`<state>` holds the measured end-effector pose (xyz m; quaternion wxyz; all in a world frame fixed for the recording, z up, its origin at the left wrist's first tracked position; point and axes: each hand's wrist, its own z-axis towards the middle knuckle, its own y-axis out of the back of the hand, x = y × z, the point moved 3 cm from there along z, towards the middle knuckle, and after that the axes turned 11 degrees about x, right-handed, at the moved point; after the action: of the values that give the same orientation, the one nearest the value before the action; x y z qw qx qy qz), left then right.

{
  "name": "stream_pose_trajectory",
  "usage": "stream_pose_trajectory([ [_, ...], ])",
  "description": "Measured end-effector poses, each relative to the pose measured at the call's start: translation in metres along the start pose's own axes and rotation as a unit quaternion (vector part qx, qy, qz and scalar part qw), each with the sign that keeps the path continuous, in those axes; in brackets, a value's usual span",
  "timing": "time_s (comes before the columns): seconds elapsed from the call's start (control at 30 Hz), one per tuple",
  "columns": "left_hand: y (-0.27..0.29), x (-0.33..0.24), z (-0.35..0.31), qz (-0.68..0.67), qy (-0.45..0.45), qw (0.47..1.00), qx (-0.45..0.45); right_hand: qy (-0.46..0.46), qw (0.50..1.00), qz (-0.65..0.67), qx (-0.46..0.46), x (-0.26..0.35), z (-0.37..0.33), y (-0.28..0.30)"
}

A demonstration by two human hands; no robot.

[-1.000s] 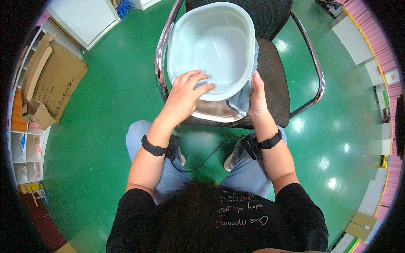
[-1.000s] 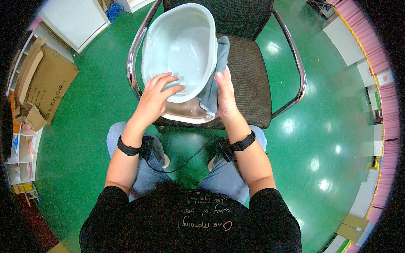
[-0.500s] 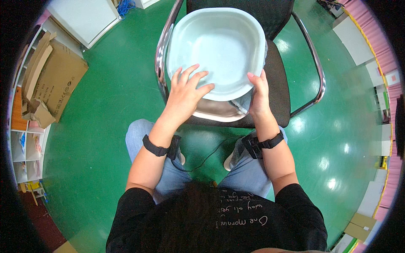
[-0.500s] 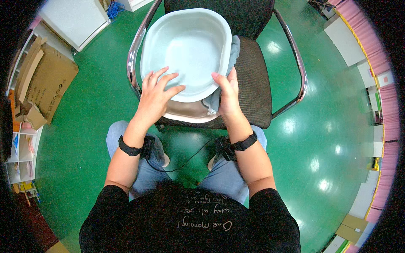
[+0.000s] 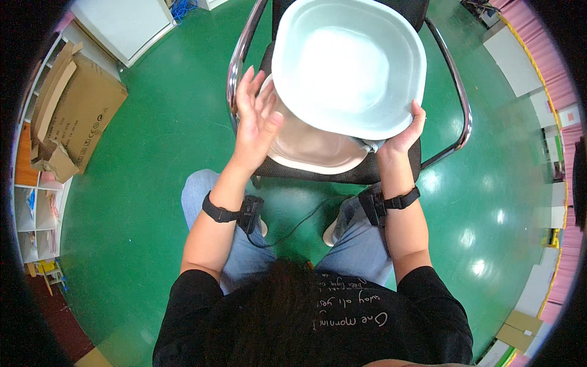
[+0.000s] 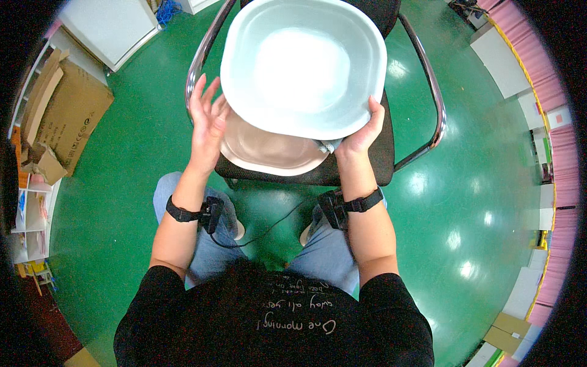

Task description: The person spreads a yellow cloth over a surface, then picks up two plastic basins from a shelf and wipes the inside and outside of each basin with a blue cloth while sitting in a chair.

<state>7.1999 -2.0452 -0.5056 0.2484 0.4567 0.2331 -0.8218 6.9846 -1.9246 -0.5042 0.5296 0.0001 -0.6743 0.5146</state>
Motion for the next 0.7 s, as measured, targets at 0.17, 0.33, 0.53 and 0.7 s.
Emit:
stream_pose_trajectory([
  [0.17,0.001,-0.001,-0.001,-0.088,0.067,0.994,0.012,-0.043,0.999,-0.007,0.016,-0.004,-0.004,0.001],
  [0.33,0.002,-0.005,-0.007,-0.179,0.086,0.978,-0.06,-0.037,0.997,-0.025,0.056,-0.012,-0.004,0.0],
  [0.53,0.013,0.011,-0.014,-0.218,0.135,0.966,0.013,0.046,0.987,-0.15,0.033,-0.01,0.006,0.008],
  [0.7,0.007,0.011,-0.014,-0.123,0.117,0.985,0.012,0.029,0.995,-0.097,-0.011,-0.011,0.01,0.016],
])
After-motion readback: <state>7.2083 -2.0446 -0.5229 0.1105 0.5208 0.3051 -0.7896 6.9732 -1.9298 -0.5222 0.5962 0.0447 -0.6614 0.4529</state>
